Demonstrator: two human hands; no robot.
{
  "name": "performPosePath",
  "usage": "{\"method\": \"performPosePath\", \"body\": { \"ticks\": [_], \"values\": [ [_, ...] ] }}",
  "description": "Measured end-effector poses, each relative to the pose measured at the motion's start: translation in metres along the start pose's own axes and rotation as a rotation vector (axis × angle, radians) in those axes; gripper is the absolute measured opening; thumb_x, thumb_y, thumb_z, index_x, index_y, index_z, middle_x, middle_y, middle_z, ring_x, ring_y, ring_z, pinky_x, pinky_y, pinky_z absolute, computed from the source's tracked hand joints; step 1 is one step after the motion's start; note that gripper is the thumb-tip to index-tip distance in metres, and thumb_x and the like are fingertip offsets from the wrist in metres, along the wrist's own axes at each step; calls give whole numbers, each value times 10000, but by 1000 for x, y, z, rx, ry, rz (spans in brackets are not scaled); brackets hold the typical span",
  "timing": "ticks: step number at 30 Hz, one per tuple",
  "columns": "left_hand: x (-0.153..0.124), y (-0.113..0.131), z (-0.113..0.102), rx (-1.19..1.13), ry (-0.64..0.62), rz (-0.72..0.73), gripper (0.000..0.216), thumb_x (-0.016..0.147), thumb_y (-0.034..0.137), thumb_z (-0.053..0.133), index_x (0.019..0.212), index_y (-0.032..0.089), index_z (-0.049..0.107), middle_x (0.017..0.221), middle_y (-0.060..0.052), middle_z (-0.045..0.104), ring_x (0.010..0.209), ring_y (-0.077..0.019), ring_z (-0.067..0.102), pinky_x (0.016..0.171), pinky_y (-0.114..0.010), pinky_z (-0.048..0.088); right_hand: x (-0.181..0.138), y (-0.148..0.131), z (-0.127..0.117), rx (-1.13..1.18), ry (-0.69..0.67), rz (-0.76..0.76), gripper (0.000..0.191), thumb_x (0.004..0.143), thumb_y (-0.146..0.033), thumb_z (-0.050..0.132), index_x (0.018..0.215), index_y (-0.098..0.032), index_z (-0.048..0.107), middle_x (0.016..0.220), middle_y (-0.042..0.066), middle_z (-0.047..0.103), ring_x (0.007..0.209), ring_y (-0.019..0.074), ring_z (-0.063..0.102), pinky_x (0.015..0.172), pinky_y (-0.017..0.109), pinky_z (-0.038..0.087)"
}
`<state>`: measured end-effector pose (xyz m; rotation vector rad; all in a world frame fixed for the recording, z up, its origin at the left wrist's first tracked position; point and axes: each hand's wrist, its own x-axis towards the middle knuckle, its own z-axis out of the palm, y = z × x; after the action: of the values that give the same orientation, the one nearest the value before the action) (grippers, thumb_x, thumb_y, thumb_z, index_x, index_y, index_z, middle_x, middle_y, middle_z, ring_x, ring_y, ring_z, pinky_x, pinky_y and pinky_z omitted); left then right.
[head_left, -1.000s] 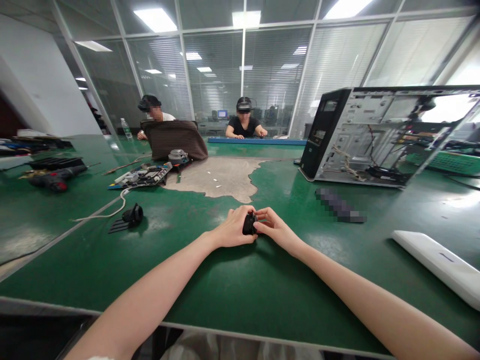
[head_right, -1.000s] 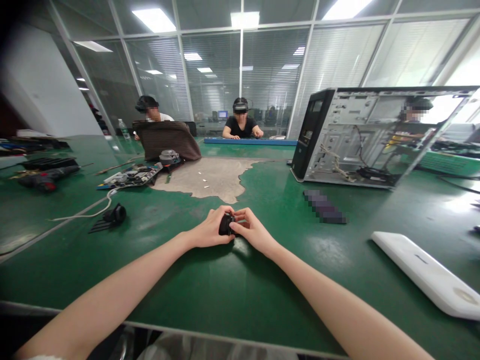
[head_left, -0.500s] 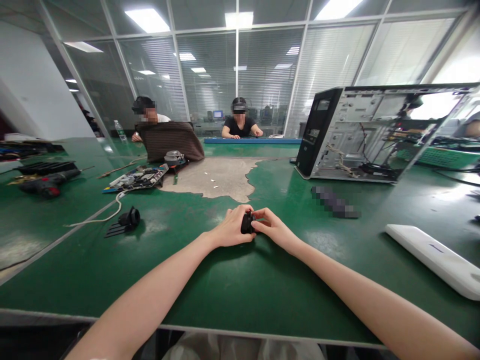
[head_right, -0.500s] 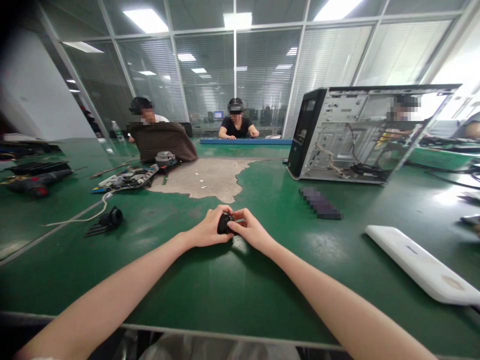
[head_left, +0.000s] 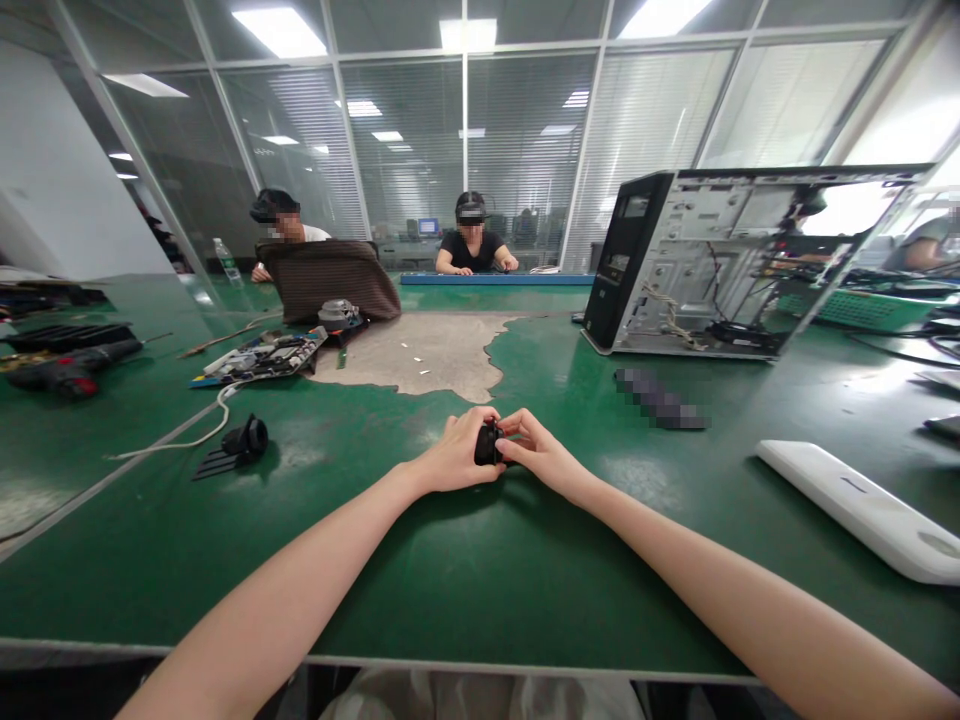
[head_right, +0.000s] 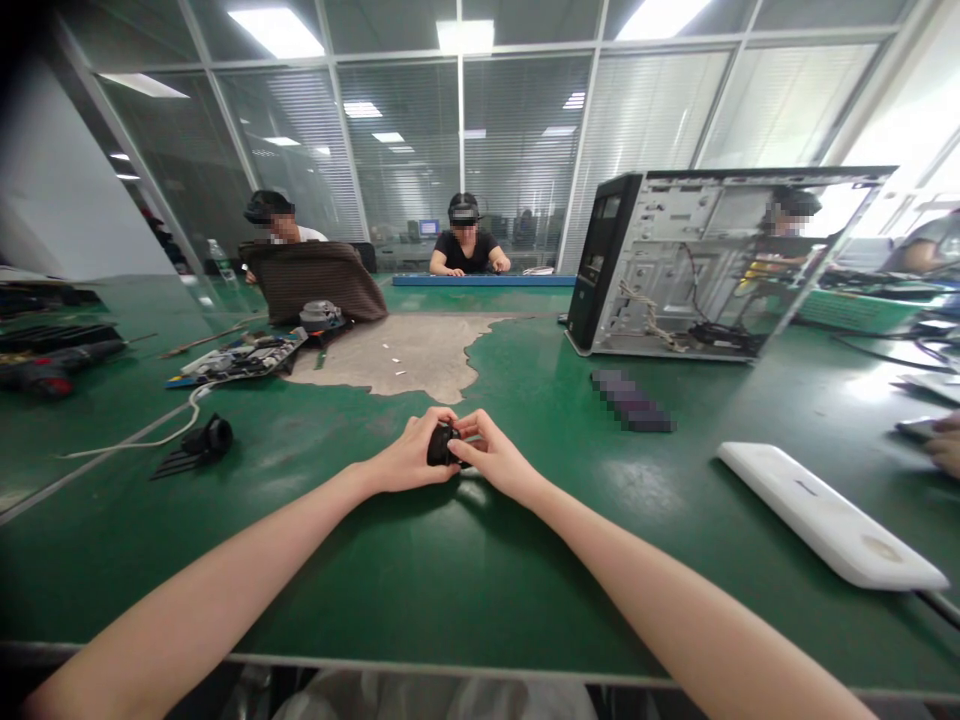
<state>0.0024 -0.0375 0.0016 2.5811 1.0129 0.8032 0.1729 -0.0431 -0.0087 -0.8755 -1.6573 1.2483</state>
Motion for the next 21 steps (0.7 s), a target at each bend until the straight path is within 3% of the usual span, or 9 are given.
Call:
{"method": "performPosePath", "body": {
  "ticks": [3,9,15,21],
  "values": [
    [0,2,-2,-5,-3,-12,501,684,304,596,1091,228,314,1068,-43,467,970,-223,472,833,-376,340,1,0,-1,-12,-4,39,279,727,-334,602,928,-217,448,892,0,505,742,125,555,698,312,461],
    [0,2,-1,6,0,-21,497,683,287,589,1093,223,315,1077,-48,456,961,-226,466,831,-379,348,-1,-4,-2,39,-43,-19,273,686,-318,655,839,-207,458,910,-9,507,818,141,573,735,309,456],
    [0,1,0,19,-2,-16,505,679,288,594,1094,217,317,1078,-53,453,956,-226,464,825,-375,352,0,1,-1,1,17,-28,243,722,-371,608,819,-197,469,811,-24,521,704,125,570,681,298,460],
    [1,0,-1,8,-12,-8,508,685,296,596,1100,221,312,1081,-48,456,972,-223,460,834,-378,346,5,5,-3,-18,51,33,283,699,-345,634,867,-193,465,876,2,526,766,134,570,735,324,463]
  ]
}}
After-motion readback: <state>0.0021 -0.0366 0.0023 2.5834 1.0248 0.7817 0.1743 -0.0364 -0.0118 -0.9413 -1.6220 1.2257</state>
